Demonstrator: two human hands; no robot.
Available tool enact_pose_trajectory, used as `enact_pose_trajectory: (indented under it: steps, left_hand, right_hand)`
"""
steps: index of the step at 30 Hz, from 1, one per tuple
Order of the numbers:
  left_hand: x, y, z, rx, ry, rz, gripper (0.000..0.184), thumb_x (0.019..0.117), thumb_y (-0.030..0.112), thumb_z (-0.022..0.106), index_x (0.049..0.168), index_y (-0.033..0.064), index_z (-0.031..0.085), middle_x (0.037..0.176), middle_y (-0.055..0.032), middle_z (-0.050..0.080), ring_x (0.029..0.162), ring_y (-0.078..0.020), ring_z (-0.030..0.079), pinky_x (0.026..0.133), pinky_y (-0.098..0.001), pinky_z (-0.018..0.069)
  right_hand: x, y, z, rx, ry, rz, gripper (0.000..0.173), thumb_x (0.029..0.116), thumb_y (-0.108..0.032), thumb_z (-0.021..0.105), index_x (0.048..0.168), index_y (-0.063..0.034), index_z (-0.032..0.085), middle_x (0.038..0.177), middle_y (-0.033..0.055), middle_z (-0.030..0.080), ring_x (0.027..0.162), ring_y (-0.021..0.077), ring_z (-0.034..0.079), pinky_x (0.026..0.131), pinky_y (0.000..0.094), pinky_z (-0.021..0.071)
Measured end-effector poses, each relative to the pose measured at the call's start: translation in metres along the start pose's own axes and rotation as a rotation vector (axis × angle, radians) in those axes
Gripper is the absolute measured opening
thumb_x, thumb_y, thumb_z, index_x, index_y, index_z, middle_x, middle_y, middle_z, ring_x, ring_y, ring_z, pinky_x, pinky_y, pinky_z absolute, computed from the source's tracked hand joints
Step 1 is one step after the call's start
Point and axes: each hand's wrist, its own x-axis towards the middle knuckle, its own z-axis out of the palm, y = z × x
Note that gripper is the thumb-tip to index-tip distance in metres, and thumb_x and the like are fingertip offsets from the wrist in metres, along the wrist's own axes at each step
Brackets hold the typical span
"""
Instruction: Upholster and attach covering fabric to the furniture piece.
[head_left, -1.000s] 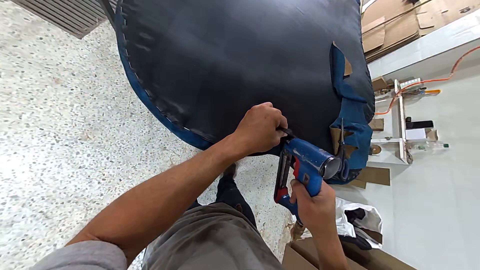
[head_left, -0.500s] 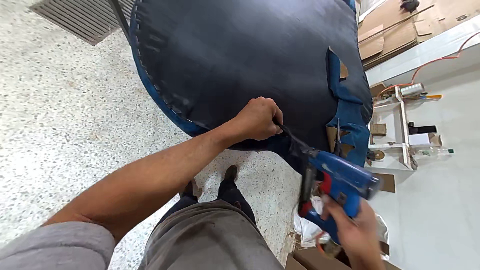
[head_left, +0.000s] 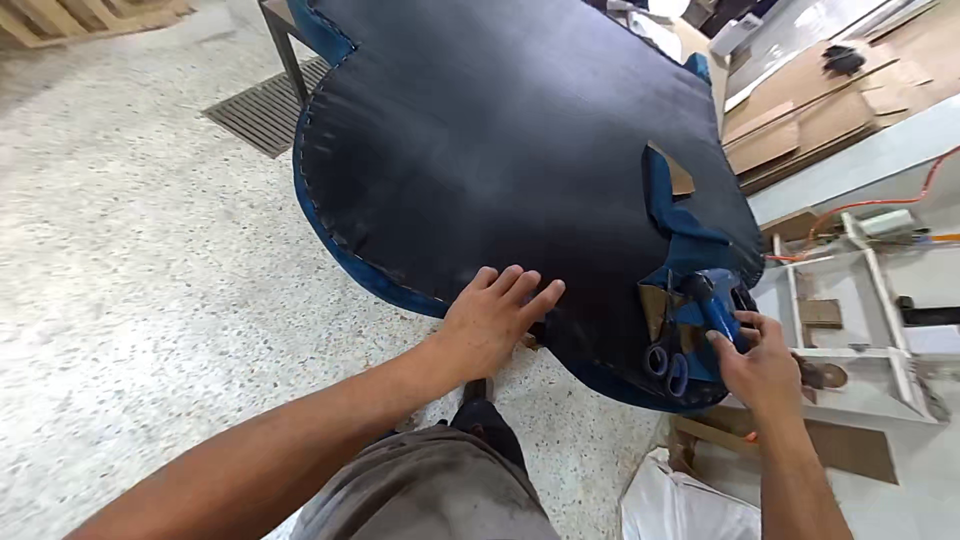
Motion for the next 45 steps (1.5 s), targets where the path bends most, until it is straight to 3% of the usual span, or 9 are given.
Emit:
enact_pose_trajectory:
  steps: [2, 6, 14, 19, 24, 27, 35, 40, 45]
  left_hand:
    - [0.011, 0.006, 0.012, 0.014, 0.007, 0.061, 0.078, 0.0732, 0.019, 0.083, 0.146, 0.0276, 0.056, 0.138, -0.0075, 0.061, 0.128, -0.0289, 0.056, 0.104, -0.0527, 0.0446]
    - [0.053, 0.004, 0.013, -0.235, -0.086, 0.119, 0.024, 0.0927, 0.016, 0.063, 0.104, 0.0253, 0.081, 0.104, 0.004, 0.074, 0.105, -0.0164, 0.066, 0.103, -0.0493, 0.044]
    - [0.107, -0.012, -0.019, -0.443, -0.544, 0.186, 0.018, 0.0931, 0.007, 0.067, 0.101, 0.0149, 0.081, 0.101, -0.0032, 0.074, 0.095, -0.0166, 0.069, 0.085, -0.0421, 0.0573]
    - [0.082, -0.021, -0.037, -0.562, -0.741, 0.159, 0.018, 0.0996, 0.014, 0.063, 0.106, 0.0139, 0.079, 0.099, -0.0001, 0.076, 0.088, -0.0115, 0.071, 0.083, -0.0407, 0.0596]
    - [0.073, -0.021, -0.005, -0.494, -0.35, 0.209, 0.025, 0.093, 0.027, 0.075, 0.115, 0.0153, 0.076, 0.104, -0.0004, 0.072, 0.098, -0.0139, 0.068, 0.088, -0.0378, 0.0587]
    - [0.076, -0.014, 0.012, -0.241, -0.419, 0.366, 0.044, 0.0835, 0.034, 0.084, 0.123, 0.018, 0.071, 0.119, -0.0044, 0.068, 0.114, -0.0247, 0.063, 0.091, -0.0449, 0.0548]
    - [0.101, -0.023, 0.013, -0.308, -0.481, 0.518, 0.016, 0.1003, 0.018, 0.064, 0.1, 0.0107, 0.079, 0.098, -0.0047, 0.071, 0.099, -0.0217, 0.067, 0.089, -0.039, 0.0553]
    - [0.095, -0.025, 0.027, -0.346, -0.148, 0.617, 0.017, 0.0991, 0.019, 0.063, 0.093, 0.009, 0.076, 0.094, -0.0057, 0.071, 0.094, -0.0222, 0.068, 0.079, -0.0365, 0.0572]
    - [0.093, -0.021, 0.018, -0.24, -0.306, 0.552, 0.014, 0.0946, 0.021, 0.068, 0.106, 0.0136, 0.072, 0.104, -0.0039, 0.069, 0.101, -0.0234, 0.065, 0.08, -0.0399, 0.0546]
  right_hand:
    - [0.012, 0.005, 0.012, 0.021, -0.027, -0.015, 0.053, 0.0923, -0.021, 0.077, 0.138, -0.0075, 0.054, 0.111, 0.0236, 0.069, 0.1, 0.0469, 0.067, 0.082, 0.0729, 0.0497]
    - [0.021, 0.01, 0.021, 0.055, -0.015, -0.096, 0.045, 0.0883, -0.022, 0.081, 0.127, -0.0055, 0.065, 0.115, 0.0233, 0.07, 0.104, 0.0464, 0.067, 0.085, 0.0733, 0.0483]
    - [-0.005, -0.027, 0.022, -0.027, 0.088, -0.094, 0.047, 0.0923, -0.027, 0.073, 0.131, -0.0012, 0.065, 0.133, 0.0314, 0.058, 0.123, 0.0551, 0.055, 0.095, 0.0735, 0.0451]
    - [-0.059, -0.078, 0.022, 0.142, 0.119, -0.211, 0.026, 0.1, -0.019, 0.062, 0.121, -0.0064, 0.072, 0.124, 0.0182, 0.067, 0.118, 0.036, 0.064, 0.097, 0.0597, 0.0532]
    - [-0.092, -0.119, 0.087, 0.237, 0.05, -0.385, 0.023, 0.0923, -0.028, 0.074, 0.113, -0.0192, 0.077, 0.112, 0.0027, 0.07, 0.106, 0.0219, 0.066, 0.088, 0.044, 0.0581]
    - [-0.092, -0.123, 0.08, 0.21, -0.058, -0.339, 0.035, 0.0886, -0.038, 0.079, 0.118, -0.0185, 0.076, 0.108, 0.0027, 0.069, 0.098, 0.0203, 0.066, 0.082, 0.0428, 0.0587]
    - [-0.089, -0.138, 0.072, 0.133, -0.174, -0.223, 0.039, 0.0821, -0.046, 0.084, 0.109, -0.0188, 0.075, 0.099, -0.0005, 0.068, 0.085, 0.0189, 0.064, 0.072, 0.0452, 0.0555]
    - [-0.082, -0.146, 0.078, 0.072, 0.006, -0.252, 0.011, 0.0877, -0.02, 0.079, 0.091, -0.0117, 0.072, 0.084, 0.0026, 0.069, 0.069, 0.0199, 0.065, 0.061, 0.0459, 0.055]
    - [-0.089, -0.152, 0.09, -0.14, 0.254, -0.478, 0.01, 0.0796, -0.006, 0.074, 0.081, -0.0062, 0.064, 0.074, 0.0083, 0.063, 0.062, 0.0257, 0.065, 0.051, 0.0422, 0.0526]
